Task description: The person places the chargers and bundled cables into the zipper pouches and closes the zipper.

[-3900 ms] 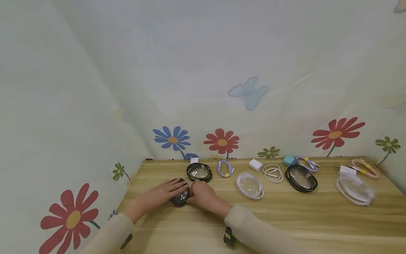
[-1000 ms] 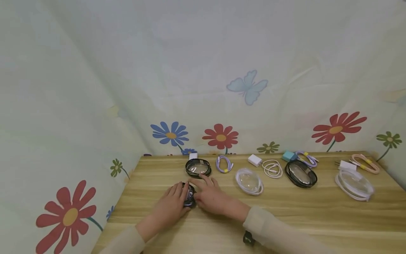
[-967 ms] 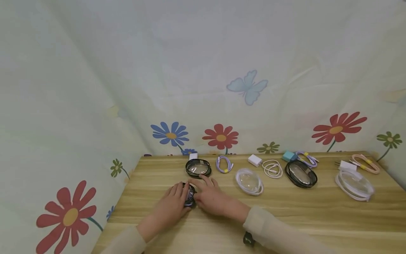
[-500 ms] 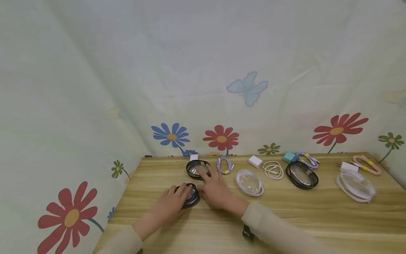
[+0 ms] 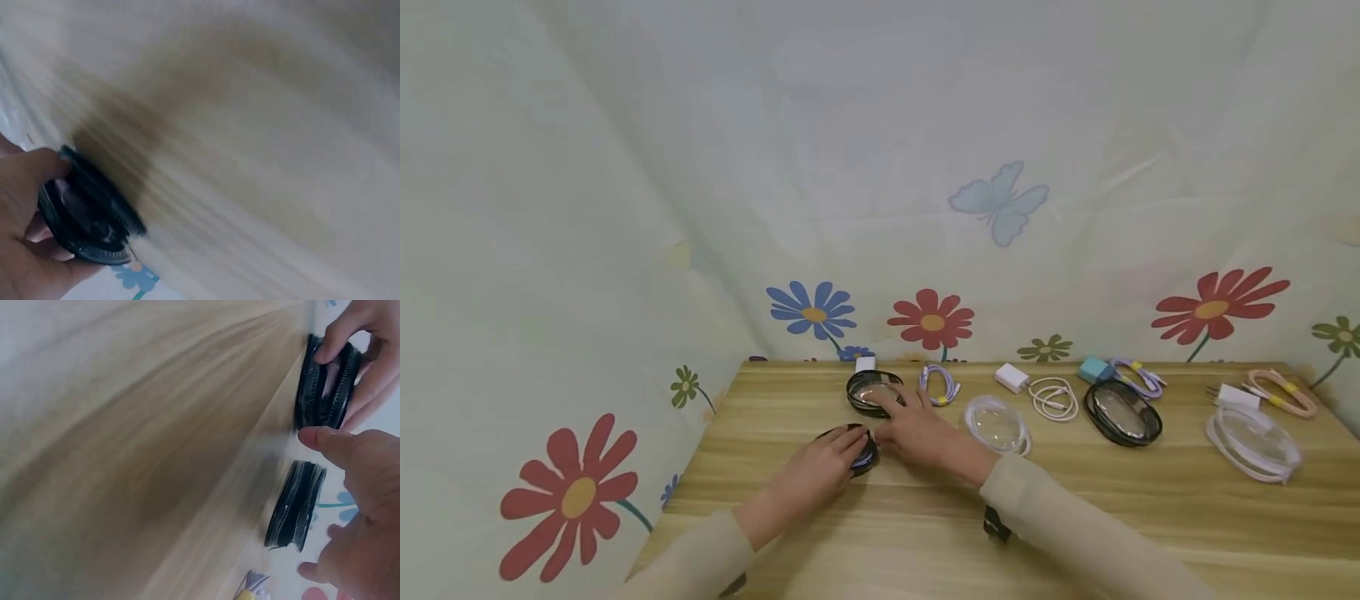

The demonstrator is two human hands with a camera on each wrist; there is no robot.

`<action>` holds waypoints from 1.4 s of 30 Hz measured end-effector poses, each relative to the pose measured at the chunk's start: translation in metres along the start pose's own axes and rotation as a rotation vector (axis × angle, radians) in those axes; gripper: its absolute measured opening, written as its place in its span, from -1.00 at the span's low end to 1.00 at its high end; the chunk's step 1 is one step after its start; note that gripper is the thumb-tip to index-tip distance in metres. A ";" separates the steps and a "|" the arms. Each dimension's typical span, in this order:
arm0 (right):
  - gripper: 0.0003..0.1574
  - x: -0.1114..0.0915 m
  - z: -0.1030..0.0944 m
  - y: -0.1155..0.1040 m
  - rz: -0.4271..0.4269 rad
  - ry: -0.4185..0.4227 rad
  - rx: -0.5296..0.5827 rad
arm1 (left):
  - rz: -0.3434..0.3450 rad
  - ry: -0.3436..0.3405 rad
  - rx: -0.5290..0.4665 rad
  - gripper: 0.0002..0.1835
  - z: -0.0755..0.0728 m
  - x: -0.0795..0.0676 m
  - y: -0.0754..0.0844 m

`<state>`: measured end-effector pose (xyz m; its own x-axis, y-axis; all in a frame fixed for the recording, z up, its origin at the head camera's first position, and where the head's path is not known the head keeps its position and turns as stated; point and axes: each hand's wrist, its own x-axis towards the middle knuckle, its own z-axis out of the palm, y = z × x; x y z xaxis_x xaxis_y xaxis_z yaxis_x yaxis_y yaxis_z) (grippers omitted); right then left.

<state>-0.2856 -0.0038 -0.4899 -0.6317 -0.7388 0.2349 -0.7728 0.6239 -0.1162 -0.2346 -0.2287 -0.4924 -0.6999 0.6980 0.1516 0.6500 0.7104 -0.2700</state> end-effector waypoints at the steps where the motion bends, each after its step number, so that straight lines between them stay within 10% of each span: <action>1: -0.81 -0.001 -0.002 -0.001 0.003 -0.017 0.025 | -0.008 0.012 0.010 -0.46 0.001 0.000 0.001; 20: -0.82 -0.003 0.002 -0.024 0.105 -0.068 0.185 | -0.186 0.231 0.048 -0.51 0.013 0.003 0.017; 28: -0.82 -0.002 0.009 -0.024 0.158 0.036 0.161 | -0.232 0.144 0.002 -0.49 0.003 0.009 0.021; 32: -0.85 -0.001 0.013 -0.022 0.203 0.098 0.067 | -0.219 -0.015 -0.124 -0.36 -0.010 0.004 0.017; 42: -0.80 -0.003 0.013 -0.005 0.145 0.105 -0.055 | 0.105 -0.182 -0.086 -0.21 -0.013 0.001 -0.009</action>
<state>-0.2809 -0.0083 -0.5022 -0.7239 -0.6113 0.3198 -0.6680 0.7369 -0.1035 -0.2377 -0.2329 -0.4774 -0.6639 0.7462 -0.0488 0.7394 0.6454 -0.1917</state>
